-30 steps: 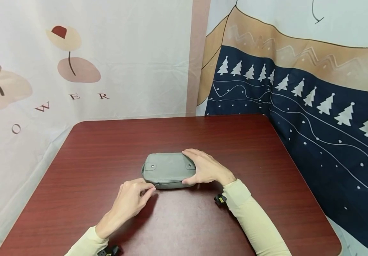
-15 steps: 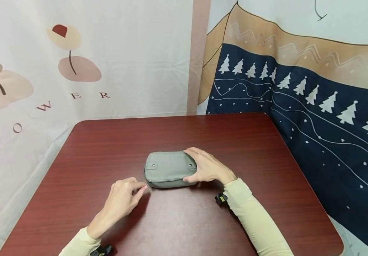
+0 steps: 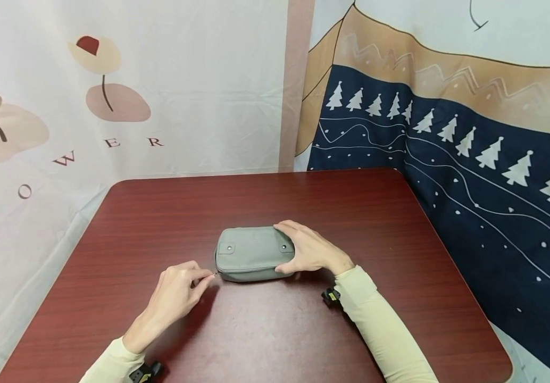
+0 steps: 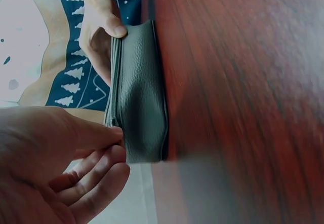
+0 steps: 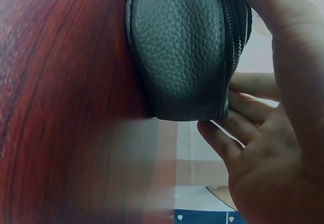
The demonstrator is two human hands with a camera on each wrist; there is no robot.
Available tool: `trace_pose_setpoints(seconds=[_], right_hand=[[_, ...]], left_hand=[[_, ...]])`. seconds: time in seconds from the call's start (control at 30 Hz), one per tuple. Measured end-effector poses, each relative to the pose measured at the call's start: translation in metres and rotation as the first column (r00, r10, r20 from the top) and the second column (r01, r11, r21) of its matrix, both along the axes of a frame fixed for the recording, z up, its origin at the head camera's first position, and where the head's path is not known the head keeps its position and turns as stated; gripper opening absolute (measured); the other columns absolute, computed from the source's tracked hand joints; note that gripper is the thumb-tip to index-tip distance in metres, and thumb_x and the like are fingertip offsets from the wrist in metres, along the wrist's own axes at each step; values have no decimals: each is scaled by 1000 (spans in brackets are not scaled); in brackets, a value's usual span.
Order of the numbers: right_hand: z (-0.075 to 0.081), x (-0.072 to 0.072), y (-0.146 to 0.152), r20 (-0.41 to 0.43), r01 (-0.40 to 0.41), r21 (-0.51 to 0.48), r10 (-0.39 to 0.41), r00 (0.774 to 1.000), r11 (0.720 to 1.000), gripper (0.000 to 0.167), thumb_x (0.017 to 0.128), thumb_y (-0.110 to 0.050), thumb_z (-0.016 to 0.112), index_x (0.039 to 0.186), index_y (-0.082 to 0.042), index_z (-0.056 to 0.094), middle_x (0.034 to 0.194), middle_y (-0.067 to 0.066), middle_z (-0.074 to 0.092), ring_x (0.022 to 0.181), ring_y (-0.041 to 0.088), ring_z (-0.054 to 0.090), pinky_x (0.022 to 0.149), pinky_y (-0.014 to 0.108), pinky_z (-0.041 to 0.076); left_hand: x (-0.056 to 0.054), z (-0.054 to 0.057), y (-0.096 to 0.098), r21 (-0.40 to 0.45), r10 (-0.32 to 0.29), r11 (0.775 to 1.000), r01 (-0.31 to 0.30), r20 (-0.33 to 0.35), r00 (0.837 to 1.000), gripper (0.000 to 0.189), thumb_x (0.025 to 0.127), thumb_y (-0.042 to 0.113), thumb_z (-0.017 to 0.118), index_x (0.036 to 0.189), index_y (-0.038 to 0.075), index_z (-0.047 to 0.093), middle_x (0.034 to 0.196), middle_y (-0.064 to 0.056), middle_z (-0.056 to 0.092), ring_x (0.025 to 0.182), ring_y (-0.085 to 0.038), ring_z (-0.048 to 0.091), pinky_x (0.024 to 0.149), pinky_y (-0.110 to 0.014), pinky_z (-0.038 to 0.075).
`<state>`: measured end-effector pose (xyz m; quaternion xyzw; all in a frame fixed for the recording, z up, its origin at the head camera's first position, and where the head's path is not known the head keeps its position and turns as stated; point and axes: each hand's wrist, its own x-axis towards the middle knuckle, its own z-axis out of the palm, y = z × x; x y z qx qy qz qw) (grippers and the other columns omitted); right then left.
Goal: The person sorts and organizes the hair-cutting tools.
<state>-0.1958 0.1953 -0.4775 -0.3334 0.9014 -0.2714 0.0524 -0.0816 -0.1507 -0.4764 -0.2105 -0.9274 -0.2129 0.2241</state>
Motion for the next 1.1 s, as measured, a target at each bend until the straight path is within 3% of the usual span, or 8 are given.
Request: trace_pose_setpoints(seconds=[0.13, 0.7, 1.1], right_hand=[[0, -2, 0, 5, -11, -4, 11, 1000, 1000, 104, 79, -45, 95, 167, -11, 52, 166, 5, 57, 148, 24, 59, 126, 51, 52], [-2, -2, -1, -21, -23, -25, 22, 1000, 999, 103, 77, -44, 97, 165, -10, 55, 164, 4, 59, 146, 22, 61, 124, 49, 54], [-1, -1, -2, -12, -21, -14, 21, 1000, 1000, 104, 76, -43, 98, 165, -11, 55, 165, 3, 58, 148, 22, 60, 127, 47, 52]], left_hand=[[-4, -1, -5, -2, -1, 1000, 1, -37, 999, 12, 85, 5, 95, 82, 13, 87, 65, 7, 53, 56, 3, 41, 52, -24, 42], [-33, 0, -19, -24, -9, 1000, 8, -32, 999, 11, 88, 3, 93, 85, 12, 86, 71, 4, 61, 58, -7, 60, 56, -34, 56], [-65, -1, -19, 11, 7, 1000, -7, -1, 1000, 5, 93, 4, 90, 91, 9, 88, 79, -3, 71, 62, -14, 65, 58, -37, 57]])
